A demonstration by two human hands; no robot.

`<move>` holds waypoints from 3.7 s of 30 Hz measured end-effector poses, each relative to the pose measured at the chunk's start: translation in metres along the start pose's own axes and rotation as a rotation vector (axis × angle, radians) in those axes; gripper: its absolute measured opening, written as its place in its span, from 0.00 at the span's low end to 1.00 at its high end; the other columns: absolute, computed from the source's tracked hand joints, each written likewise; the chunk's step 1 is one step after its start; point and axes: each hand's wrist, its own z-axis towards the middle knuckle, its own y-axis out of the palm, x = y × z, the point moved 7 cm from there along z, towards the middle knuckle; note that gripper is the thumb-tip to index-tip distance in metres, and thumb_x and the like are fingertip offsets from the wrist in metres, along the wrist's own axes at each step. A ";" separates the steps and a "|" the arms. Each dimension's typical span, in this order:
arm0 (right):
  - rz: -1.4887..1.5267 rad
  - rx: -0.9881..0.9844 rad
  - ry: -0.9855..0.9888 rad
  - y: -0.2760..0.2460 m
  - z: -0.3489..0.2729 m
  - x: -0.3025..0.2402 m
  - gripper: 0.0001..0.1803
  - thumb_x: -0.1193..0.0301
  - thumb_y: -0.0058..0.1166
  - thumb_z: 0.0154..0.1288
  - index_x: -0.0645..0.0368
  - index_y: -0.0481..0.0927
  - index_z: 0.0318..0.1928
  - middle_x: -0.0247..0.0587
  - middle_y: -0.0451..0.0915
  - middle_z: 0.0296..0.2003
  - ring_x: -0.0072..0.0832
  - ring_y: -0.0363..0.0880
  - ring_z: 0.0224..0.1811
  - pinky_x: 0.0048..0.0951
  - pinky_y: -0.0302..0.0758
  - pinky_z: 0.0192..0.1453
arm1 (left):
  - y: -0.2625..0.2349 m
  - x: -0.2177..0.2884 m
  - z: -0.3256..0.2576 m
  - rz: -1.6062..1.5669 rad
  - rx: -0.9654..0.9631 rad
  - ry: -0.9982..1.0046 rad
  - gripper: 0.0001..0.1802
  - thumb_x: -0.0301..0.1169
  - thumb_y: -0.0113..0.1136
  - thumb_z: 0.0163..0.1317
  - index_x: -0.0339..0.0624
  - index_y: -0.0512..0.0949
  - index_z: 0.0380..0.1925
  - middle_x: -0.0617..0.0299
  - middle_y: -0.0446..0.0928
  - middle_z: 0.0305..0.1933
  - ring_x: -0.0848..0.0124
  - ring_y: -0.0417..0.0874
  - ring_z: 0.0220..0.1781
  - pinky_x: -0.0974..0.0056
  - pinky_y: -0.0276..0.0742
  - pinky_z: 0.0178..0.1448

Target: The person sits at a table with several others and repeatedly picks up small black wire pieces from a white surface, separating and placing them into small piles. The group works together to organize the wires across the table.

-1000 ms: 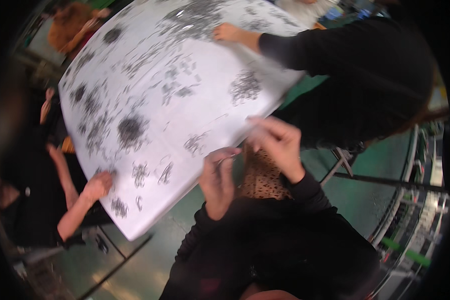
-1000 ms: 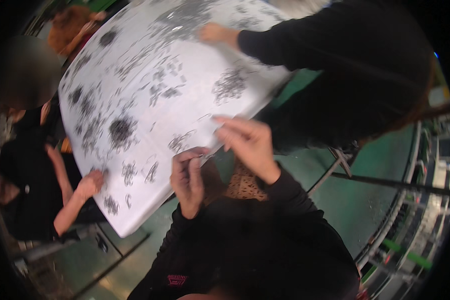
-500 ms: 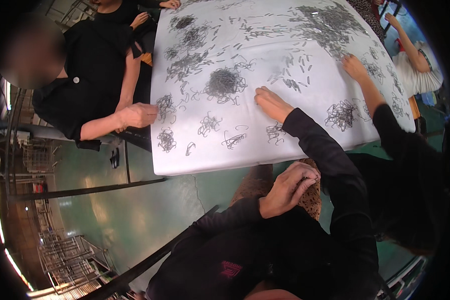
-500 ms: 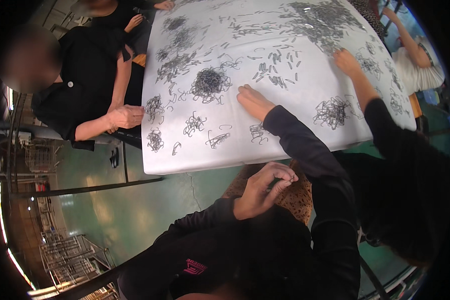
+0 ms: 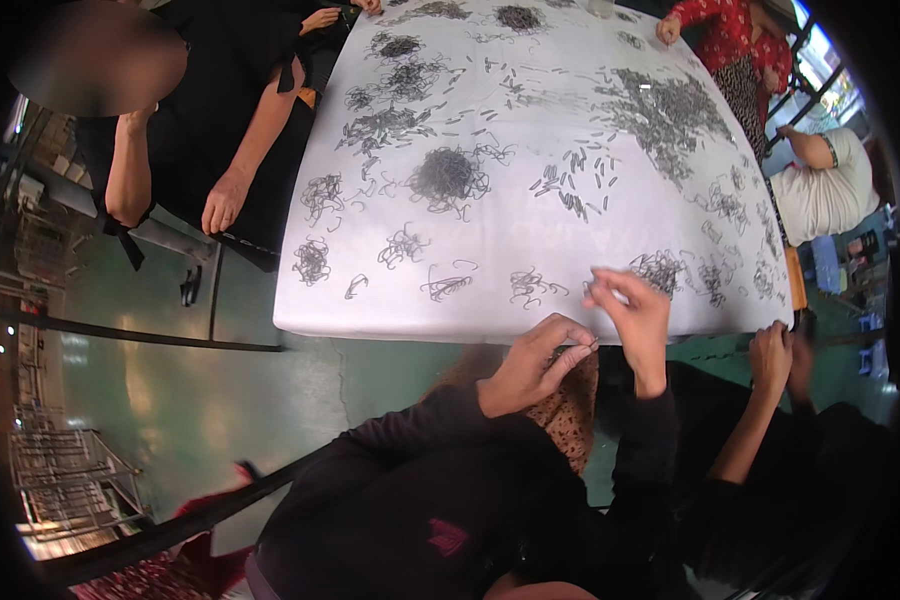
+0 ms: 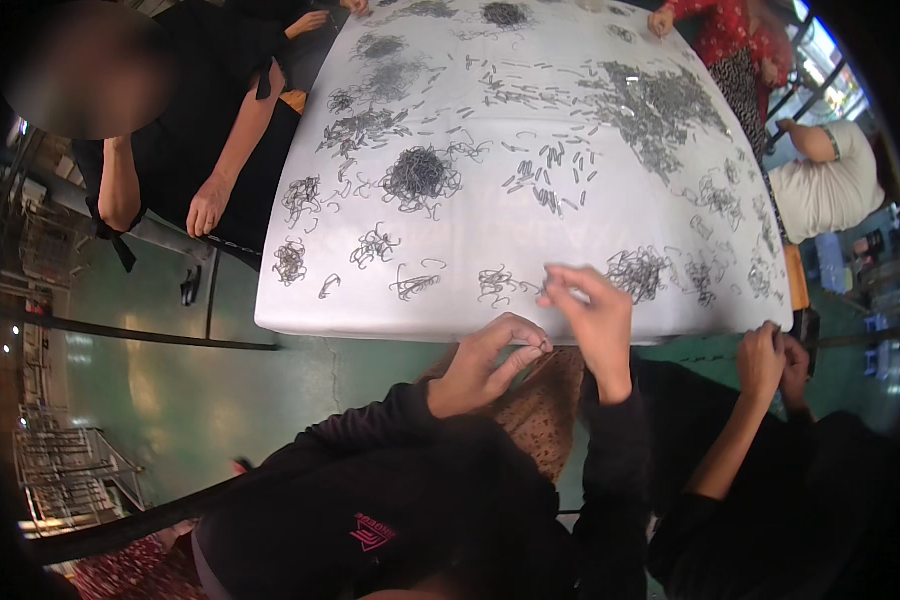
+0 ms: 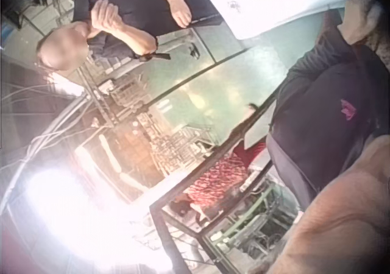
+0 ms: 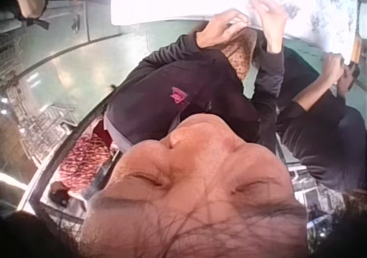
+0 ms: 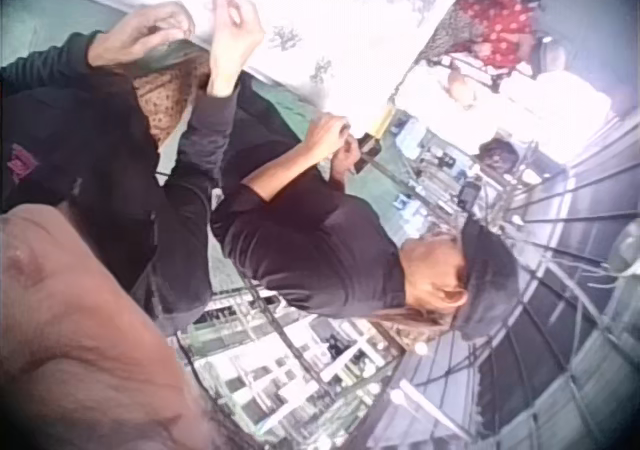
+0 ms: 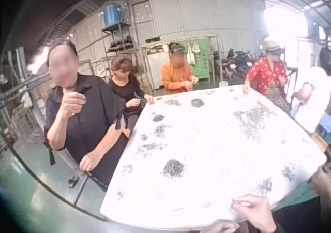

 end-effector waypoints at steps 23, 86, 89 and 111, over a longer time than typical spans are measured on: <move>0.253 0.312 -0.071 -0.023 -0.065 -0.025 0.14 0.93 0.54 0.52 0.69 0.82 0.39 0.41 0.77 0.28 0.24 0.79 0.25 0.18 0.73 0.31 | -0.165 -0.081 0.066 0.804 0.311 0.005 0.06 0.30 0.64 0.57 0.41 0.84 0.34 0.55 0.83 0.34 0.62 0.83 0.30 0.64 0.78 0.36; 0.048 -0.002 0.085 -0.015 0.079 0.088 0.10 0.77 0.59 0.56 0.69 0.83 0.38 0.35 0.81 0.26 0.18 0.76 0.26 0.20 0.71 0.32 | 0.005 0.010 0.015 -0.033 -0.079 -0.031 0.04 0.23 0.58 0.64 0.35 0.75 0.38 0.56 0.78 0.39 0.67 0.80 0.43 0.64 0.75 0.49; 0.192 0.114 0.087 -0.027 0.018 0.034 0.10 0.79 0.61 0.55 0.71 0.81 0.39 0.37 0.81 0.29 0.19 0.76 0.26 0.20 0.71 0.33 | 0.002 0.006 0.020 -0.018 -0.074 -0.050 0.05 0.25 0.57 0.65 0.35 0.75 0.39 0.56 0.78 0.39 0.65 0.80 0.43 0.64 0.74 0.48; 0.305 0.317 0.026 -0.028 -0.069 -0.015 0.11 0.92 0.56 0.53 0.69 0.81 0.36 0.43 0.78 0.29 0.22 0.79 0.25 0.18 0.74 0.29 | -0.168 -0.074 0.072 0.789 0.315 -0.040 0.06 0.27 0.62 0.58 0.36 0.83 0.34 0.52 0.82 0.33 0.59 0.83 0.30 0.62 0.77 0.36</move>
